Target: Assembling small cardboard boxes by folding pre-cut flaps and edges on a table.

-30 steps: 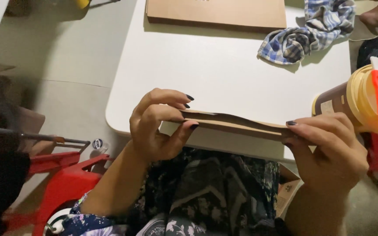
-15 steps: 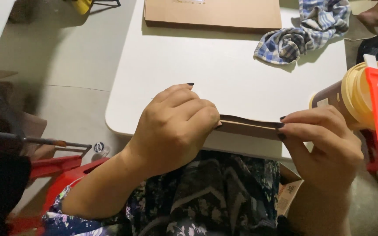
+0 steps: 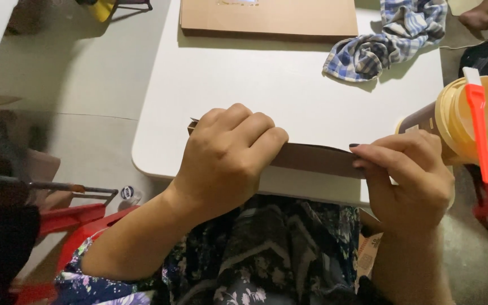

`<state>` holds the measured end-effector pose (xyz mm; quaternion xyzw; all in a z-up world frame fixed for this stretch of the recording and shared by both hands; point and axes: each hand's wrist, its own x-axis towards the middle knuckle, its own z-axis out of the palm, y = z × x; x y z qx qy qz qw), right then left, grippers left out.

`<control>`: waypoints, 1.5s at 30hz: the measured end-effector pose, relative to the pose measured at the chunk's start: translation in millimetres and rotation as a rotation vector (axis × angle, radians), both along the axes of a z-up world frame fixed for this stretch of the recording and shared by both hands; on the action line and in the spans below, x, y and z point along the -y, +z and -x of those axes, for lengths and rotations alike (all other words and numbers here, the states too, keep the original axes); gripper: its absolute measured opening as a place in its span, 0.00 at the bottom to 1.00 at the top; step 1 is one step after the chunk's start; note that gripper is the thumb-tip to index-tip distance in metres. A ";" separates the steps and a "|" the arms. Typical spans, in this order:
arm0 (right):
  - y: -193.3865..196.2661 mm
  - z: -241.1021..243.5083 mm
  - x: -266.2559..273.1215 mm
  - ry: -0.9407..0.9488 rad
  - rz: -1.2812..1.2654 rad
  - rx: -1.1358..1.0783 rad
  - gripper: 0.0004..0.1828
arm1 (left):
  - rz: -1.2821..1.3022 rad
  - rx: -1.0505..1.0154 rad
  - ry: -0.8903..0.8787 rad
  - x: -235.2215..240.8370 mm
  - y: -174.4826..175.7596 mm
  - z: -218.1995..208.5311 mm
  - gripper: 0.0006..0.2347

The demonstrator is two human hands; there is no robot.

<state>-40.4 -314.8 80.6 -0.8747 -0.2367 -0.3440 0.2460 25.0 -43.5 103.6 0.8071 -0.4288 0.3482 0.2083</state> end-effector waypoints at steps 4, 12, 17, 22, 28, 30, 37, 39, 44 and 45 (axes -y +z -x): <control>1.7 -3.0 -4.0 -0.046 0.039 0.053 0.01 | -0.041 0.061 0.060 5.0 0.5 -0.3 0.09; 5.3 -5.9 -4.4 -0.020 0.041 0.016 0.03 | -0.034 0.103 -0.039 38.2 -8.7 -2.5 0.05; 7.5 -7.9 -7.5 -0.027 0.045 0.043 0.07 | -0.005 0.103 -0.028 44.1 -10.1 -4.9 0.08; 7.9 -9.6 -9.2 -0.029 0.033 0.036 0.07 | -0.009 0.062 -0.004 44.4 -11.1 -4.7 0.08; 4.3 -14.0 -7.1 -0.035 0.066 0.092 0.08 | 0.014 0.070 -0.011 47.2 -10.8 -6.7 0.10; 3.1 -15.3 -7.0 -0.049 0.089 0.126 0.13 | 0.019 0.079 -0.011 47.3 -10.1 -6.2 0.11; 8.9 -13.6 -14.8 -0.057 0.067 0.093 0.13 | -0.010 0.059 0.001 54.7 -1.4 -0.2 0.10; 6.4 -14.3 -12.9 -0.049 0.058 0.102 0.11 | 0.049 0.093 -0.045 63.8 -2.4 0.6 0.11; -7.3 -10.1 10.6 -0.016 -0.075 0.069 0.18 | 0.039 0.061 -0.067 64.1 -7.7 -6.9 0.10; -8.4 -8.8 15.1 0.003 -0.156 0.023 0.29 | 0.043 0.044 -0.073 63.8 -8.5 -8.2 0.10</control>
